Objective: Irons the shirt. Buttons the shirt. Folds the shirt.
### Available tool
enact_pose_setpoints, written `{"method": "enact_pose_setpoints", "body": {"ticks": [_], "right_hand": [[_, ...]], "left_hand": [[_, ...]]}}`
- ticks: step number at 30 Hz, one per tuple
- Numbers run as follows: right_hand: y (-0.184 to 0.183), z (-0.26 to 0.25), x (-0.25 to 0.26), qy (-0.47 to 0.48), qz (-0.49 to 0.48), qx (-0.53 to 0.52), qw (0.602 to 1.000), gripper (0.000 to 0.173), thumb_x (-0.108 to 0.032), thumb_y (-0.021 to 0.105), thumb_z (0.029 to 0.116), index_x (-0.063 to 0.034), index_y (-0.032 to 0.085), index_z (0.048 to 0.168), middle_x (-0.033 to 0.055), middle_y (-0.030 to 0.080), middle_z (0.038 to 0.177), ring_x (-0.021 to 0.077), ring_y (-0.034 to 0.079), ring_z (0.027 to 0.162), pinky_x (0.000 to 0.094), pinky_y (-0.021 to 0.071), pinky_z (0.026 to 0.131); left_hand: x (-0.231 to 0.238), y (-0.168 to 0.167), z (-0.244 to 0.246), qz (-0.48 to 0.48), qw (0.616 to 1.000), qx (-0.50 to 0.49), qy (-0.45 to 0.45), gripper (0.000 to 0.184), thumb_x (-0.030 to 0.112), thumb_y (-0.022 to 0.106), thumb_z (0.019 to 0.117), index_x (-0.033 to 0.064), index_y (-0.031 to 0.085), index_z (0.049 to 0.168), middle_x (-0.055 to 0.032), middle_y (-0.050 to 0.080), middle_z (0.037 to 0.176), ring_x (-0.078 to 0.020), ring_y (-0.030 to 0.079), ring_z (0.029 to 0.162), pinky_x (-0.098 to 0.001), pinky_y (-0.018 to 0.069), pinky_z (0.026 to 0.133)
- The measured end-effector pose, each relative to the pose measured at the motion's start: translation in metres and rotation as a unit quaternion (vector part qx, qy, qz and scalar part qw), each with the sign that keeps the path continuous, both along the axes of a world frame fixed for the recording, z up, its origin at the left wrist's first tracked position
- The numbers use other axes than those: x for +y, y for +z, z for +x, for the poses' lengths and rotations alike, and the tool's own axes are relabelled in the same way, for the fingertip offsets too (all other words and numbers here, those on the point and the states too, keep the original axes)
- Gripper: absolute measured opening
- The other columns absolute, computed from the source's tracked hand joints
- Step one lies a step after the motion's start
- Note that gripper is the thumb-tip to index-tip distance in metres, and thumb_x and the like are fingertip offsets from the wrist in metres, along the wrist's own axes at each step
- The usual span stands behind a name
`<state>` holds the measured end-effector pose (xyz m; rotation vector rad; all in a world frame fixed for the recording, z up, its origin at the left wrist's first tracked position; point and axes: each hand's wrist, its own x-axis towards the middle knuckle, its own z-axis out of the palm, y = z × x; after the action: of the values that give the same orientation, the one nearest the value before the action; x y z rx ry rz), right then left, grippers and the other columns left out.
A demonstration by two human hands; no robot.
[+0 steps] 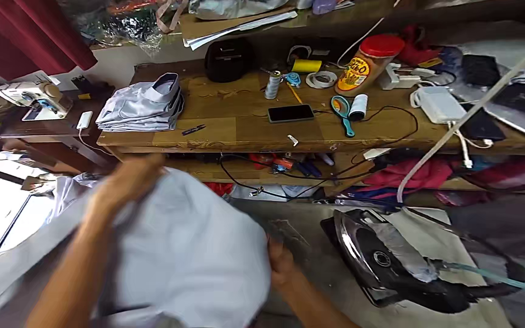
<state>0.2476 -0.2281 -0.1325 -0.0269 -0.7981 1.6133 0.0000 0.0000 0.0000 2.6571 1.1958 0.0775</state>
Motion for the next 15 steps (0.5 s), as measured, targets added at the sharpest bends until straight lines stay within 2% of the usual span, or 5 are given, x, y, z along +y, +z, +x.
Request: {"method": "enact_pose_setpoints", "body": {"ticks": [2, 4, 6, 9, 15], "right_hand": [[-0.075, 0.01, -0.029, -0.046, -0.235, 0.027, 0.971, 0.081, -0.078, 0.062, 0.0809, -0.0252, 0.061, 0.142, 0.0033, 0.07, 0.132, 0.0213, 0.066, 0.121, 0.0476, 0.058, 0.097], [-0.117, 0.005, -0.057, -0.078, -0.384, -0.084, 0.916, 0.101, -0.087, 0.045, 0.0841, -0.0192, 0.031, 0.158, 0.0096, 0.06, 0.144, 0.0303, 0.061, 0.129, 0.0577, 0.0556, 0.097], [-0.128, -0.003, -0.069, -0.098, -0.462, -0.116, 0.874, 0.065, -0.051, 0.046, 0.1051, -0.0119, 0.032, 0.155, 0.0124, 0.065, 0.135, 0.029, 0.067, 0.118, 0.0513, 0.0578, 0.096], [-0.116, -0.013, -0.061, -0.195, -0.511, -0.12, 0.829, 0.032, -0.006, 0.055, 0.1025, -0.0027, 0.054, 0.135, 0.0151, 0.073, 0.11, 0.0254, 0.074, 0.093, 0.0433, 0.0634, 0.083], [-0.111, 0.003, -0.073, -0.336, -0.539, -0.056, 0.771, 0.018, 0.005, 0.054, 0.0981, -0.0014, 0.067, 0.108, 0.013, 0.076, 0.091, 0.0201, 0.075, 0.073, 0.0369, 0.0651, 0.066]], "left_hand": [[0.033, -0.1, 0.04, -0.134, 0.985, 0.088, -0.068, 0.033, 0.029, 0.051, 0.1069, 0.0059, 0.066, 0.125, -0.0243, 0.071, 0.112, -0.0461, 0.067, 0.107, -0.0703, 0.0497, 0.092], [0.038, -0.168, 0.064, -0.193, 0.967, 0.143, -0.079, 0.037, 0.031, 0.048, 0.108, 0.0029, 0.064, 0.128, -0.0286, 0.068, 0.119, -0.0499, 0.063, 0.117, -0.0723, 0.0436, 0.1], [0.032, -0.197, 0.075, -0.206, 0.962, 0.165, -0.07, 0.038, 0.032, 0.045, 0.1087, 0.0031, 0.063, 0.127, -0.0268, 0.068, 0.12, -0.0473, 0.062, 0.119, -0.0697, 0.0411, 0.104], [0.028, -0.198, 0.085, -0.201, 0.969, 0.14, -0.041, 0.039, 0.032, 0.043, 0.1076, 0.003, 0.064, 0.125, -0.0239, 0.07, 0.115, -0.043, 0.064, 0.116, -0.0649, 0.0414, 0.106], [0.019, -0.186, 0.11, -0.171, 0.983, 0.073, -0.005, 0.04, 0.03, 0.037, 0.1076, 0.0026, 0.061, 0.124, -0.0223, 0.071, 0.105, -0.041, 0.068, 0.108, -0.0591, 0.0478, 0.1]]}}
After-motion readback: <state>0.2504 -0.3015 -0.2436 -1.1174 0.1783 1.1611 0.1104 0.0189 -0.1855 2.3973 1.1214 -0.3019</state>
